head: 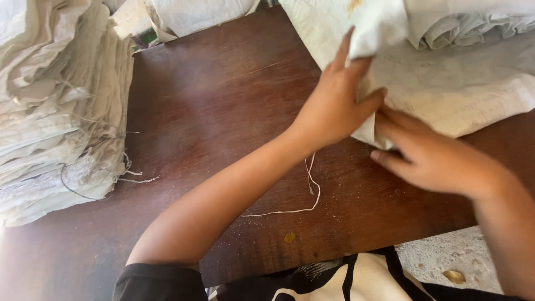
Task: Manually sort and stack empty salt/industrial sacks on a wooden table.
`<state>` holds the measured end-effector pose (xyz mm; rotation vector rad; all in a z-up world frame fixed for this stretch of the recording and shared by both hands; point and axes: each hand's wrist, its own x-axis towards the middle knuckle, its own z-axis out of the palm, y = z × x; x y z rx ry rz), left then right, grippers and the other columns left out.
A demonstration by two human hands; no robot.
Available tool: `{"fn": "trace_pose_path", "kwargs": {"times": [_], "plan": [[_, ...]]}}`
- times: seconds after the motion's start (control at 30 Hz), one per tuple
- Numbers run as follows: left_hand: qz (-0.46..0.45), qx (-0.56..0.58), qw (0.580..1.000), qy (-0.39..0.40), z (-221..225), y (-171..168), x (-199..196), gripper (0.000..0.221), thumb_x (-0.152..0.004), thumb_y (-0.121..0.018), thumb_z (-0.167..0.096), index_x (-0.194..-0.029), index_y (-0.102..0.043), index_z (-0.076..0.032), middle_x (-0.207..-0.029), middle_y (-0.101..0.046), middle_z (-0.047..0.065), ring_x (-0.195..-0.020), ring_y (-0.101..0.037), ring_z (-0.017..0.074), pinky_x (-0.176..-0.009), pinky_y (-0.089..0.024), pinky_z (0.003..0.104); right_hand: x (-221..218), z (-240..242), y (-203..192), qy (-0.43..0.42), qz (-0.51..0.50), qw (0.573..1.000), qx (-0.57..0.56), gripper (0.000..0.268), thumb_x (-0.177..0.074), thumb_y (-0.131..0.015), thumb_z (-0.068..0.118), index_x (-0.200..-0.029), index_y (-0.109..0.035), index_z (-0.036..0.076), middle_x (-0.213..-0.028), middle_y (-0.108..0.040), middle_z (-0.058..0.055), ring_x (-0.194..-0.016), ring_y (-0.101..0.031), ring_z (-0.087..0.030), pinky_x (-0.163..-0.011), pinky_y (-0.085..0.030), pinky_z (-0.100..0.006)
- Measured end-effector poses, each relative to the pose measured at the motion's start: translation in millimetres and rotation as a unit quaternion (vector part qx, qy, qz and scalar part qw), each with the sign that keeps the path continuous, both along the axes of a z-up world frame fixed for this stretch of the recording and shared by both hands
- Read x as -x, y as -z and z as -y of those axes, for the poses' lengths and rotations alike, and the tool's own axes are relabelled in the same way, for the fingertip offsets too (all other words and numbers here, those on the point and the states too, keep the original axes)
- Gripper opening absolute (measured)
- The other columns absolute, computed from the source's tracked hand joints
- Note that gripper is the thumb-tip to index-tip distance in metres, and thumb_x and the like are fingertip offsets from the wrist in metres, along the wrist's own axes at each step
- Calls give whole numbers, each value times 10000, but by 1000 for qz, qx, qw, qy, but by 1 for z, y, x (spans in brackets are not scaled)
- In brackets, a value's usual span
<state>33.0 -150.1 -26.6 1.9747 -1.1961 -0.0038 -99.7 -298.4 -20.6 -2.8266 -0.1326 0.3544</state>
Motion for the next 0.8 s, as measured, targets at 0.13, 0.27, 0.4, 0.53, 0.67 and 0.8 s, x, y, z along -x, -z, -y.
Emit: {"fn": "trace_pose_path", "kwargs": {"times": [0.13,0.27,0.4,0.53,0.67,0.8], "plan": [[34,136,990,8,-3,-9,-8,707,-938,-748,-203,-1518,-426,42,-1638,-320,317,-1500,-406,506,-1270,-393,504,-13,39,-20,-200,326,923,-44,535,-964,-536,293,-1355,-553,-73,-1413,-526,-319,-1228,-525,-408,-963,-490,-462],[65,154,986,9,-6,-13,-14,704,-950,-771,-126,-1528,-397,21,-1599,-366,254,-1497,-448,462,-1262,-436,468,-41,60,-43,0,206,978,-36,472,-1059,-507,287,-1478,-559,75,-1227,-663,-207,-1048,-660,-382,-920,-555,-492],[82,123,989,6,-7,-17,-12,738,-945,-778,-126,-1540,-364,14,-1625,-300,257,-1511,-407,470,-1252,-432,463,-88,88,-19,166,256,950,62,559,-984,-696,248,-1475,-532,35,-1399,-603,-224,-1147,-646,-396,-907,-549,-544],[76,90,993,6,-8,-17,-9,788,-930,-764,-131,-1554,-313,35,-1608,-245,297,-1473,-385,490,-1209,-424,466,-127,123,29,201,271,906,256,1017,-784,-884,515,-1533,-417,8,-1425,-522,-269,-1171,-574,-454,-815,-583,-575],[48,75,996,20,-11,-12,-9,785,-909,-767,-123,-1549,-338,26,-1613,-253,287,-1470,-401,508,-1224,-439,488,-141,130,44,206,329,893,227,775,-867,-835,323,-1444,-456,-29,-1332,-568,-299,-1162,-590,-479,-738,-585,-542],[76,46,996,19,-9,-5,-12,809,-856,-788,-139,-1537,-369,-13,-1644,-126,279,-1473,-344,549,-1174,-461,517,-107,76,2,225,201,934,193,431,-1029,-732,356,-1244,-610,3,-1169,-662,-244,-975,-683,-391,-774,-568,-527]]}}
